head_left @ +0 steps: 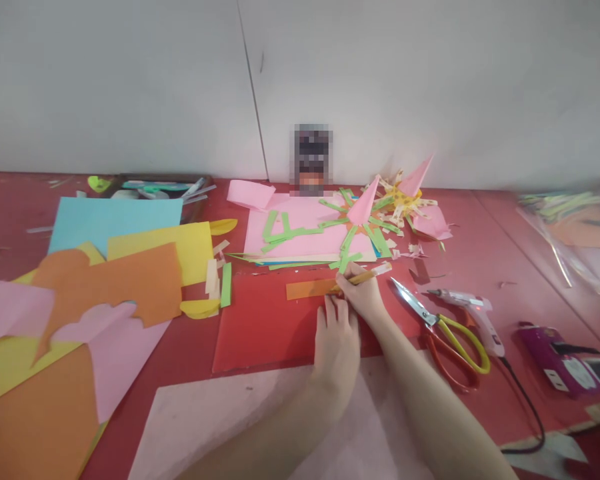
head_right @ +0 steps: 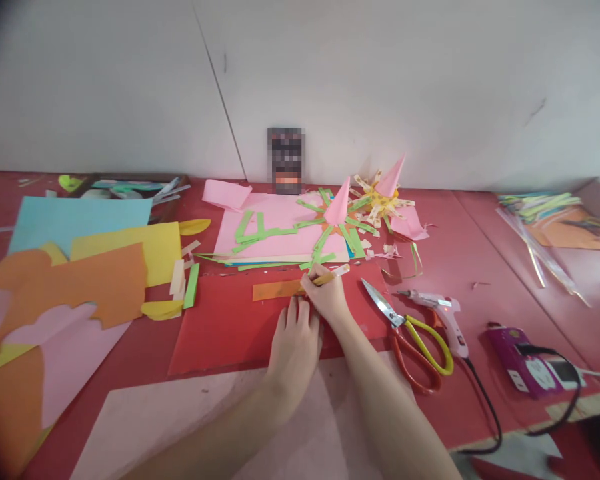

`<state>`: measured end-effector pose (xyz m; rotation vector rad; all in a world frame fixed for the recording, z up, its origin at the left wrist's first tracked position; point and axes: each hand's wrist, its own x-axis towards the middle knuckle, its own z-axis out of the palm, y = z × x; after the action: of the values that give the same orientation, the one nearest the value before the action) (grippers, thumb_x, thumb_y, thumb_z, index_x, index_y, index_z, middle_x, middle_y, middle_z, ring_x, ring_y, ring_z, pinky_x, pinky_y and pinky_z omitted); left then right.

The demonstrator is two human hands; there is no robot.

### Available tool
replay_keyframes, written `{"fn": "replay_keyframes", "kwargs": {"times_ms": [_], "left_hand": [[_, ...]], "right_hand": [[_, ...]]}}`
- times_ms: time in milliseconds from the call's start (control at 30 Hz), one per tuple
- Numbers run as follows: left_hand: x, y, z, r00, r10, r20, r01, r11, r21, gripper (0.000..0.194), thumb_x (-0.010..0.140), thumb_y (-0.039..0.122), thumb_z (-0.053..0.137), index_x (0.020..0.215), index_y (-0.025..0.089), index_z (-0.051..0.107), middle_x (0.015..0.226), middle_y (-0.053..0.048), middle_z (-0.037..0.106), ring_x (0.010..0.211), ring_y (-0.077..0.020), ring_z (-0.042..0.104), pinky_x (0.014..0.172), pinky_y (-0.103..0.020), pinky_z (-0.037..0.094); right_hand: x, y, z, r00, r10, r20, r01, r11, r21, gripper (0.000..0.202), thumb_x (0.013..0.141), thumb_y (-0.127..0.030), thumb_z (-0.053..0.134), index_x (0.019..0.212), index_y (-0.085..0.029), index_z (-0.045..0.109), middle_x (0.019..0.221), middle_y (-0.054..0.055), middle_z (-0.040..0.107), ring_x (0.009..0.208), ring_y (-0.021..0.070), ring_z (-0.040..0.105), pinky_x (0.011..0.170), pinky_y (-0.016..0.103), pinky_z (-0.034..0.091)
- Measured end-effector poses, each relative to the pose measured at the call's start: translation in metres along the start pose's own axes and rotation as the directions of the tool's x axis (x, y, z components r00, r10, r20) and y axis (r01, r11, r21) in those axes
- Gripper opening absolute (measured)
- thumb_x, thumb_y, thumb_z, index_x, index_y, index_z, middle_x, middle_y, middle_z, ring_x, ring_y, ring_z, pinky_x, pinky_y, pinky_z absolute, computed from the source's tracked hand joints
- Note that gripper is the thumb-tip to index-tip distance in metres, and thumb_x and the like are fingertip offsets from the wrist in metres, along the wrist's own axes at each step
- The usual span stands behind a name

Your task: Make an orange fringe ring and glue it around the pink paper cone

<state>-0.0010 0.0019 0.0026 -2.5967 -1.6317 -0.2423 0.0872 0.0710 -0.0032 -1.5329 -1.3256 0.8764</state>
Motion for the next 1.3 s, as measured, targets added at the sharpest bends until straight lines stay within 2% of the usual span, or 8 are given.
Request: {"fn": "replay_keyframes", "kwargs": {"times_ms": [200, 433, 633, 767, 1067, 1300], "left_hand": [[0.0002, 0.0002, 0.0015, 1.0, 0.002, 0.001, -0.002, 1.0, 0.024, 0.034, 0.076, 0.013, 0.049, 0.107, 0.005, 0.058, 0.108, -0.018, 0.052, 0.105, -0.0314, 0.049, 0.084, -0.043, 0.045], [0.0005, -0.0002, -0.0004, 1.0, -0.004, 0.015, 0.003, 0.999, 0.043, 0.035, 0.076, 0.013, 0.049, 0.11, 0.007, 0.057, 0.107, -0.017, 0.053, 0.105, -0.0305, 0.049, 0.084, -0.042, 0.045], [0.0004, -0.0002, 0.0002, 1.0, 0.001, 0.019, -0.001, 1.0, 0.0, 0.033, 0.077, 0.011, 0.045, 0.107, 0.009, 0.058, 0.108, -0.017, 0.052, 0.107, -0.03, 0.048, 0.084, -0.043, 0.045], [0.0, 0.0, 0.0006, 1.0, -0.001, 0.003, 0.001, 1.0, 0.0, 0.032, 0.077, 0.012, 0.047, 0.107, 0.005, 0.058, 0.108, -0.018, 0.052, 0.106, -0.0309, 0.049, 0.084, -0.043, 0.045], [0.0002, 0.0001, 0.0011, 1.0, -0.011, 0.013, 0.011, 1.0, 0.0, 0.032, 0.078, 0.012, 0.045, 0.107, 0.01, 0.058, 0.108, -0.016, 0.052, 0.107, -0.0291, 0.048, 0.085, -0.043, 0.044], [0.0003, 0.0002, 0.0014, 1.0, 0.002, -0.009, -0.002, 1.0, 0.019, 0.032, 0.077, 0.013, 0.048, 0.106, 0.006, 0.059, 0.105, -0.017, 0.053, 0.104, -0.0317, 0.05, 0.084, -0.042, 0.046]], "right_hand": [[0.0004, 0.0024, 0.0005, 1.0, 0.008, 0.015, -0.008, 1.0, 0.012, 0.026, 0.072, -0.03, 0.05, 0.054, -0.021, 0.034, 0.042, -0.008, 0.039, 0.04, 0.0073, 0.041, 0.045, 0.021, 0.034], [0.0004, 0.002, 0.0002, 0.998, 0.032, -0.053, -0.029, 0.998, 0.059, 0.027, 0.072, -0.03, 0.05, 0.054, -0.021, 0.032, 0.04, -0.008, 0.038, 0.04, 0.0093, 0.048, 0.044, 0.021, 0.036], [0.0, 0.0008, -0.0001, 0.999, 0.011, -0.043, -0.011, 1.0, 0.0, 0.028, 0.072, -0.031, 0.05, 0.053, -0.021, 0.032, 0.04, -0.008, 0.038, 0.04, 0.0079, 0.041, 0.044, 0.021, 0.034], [0.0001, 0.0011, -0.0004, 1.0, 0.0, -0.009, 0.0, 1.0, -0.008, 0.028, 0.072, -0.03, 0.05, 0.052, -0.021, 0.032, 0.041, -0.007, 0.037, 0.041, 0.0079, 0.04, 0.044, 0.021, 0.033], [-0.0002, 0.003, 0.0022, 0.996, -0.003, -0.084, 0.001, 1.0, -0.027, 0.028, 0.071, -0.029, 0.049, 0.053, -0.021, 0.03, 0.041, -0.008, 0.035, 0.041, 0.0078, 0.041, 0.044, 0.02, 0.032], [-0.0008, 0.0004, 0.0012, 0.996, -0.005, -0.085, 0.002, 0.999, -0.038, 0.027, 0.071, -0.027, 0.049, 0.052, -0.021, 0.03, 0.041, -0.008, 0.035, 0.04, 0.007, 0.037, 0.044, 0.02, 0.032]]}}
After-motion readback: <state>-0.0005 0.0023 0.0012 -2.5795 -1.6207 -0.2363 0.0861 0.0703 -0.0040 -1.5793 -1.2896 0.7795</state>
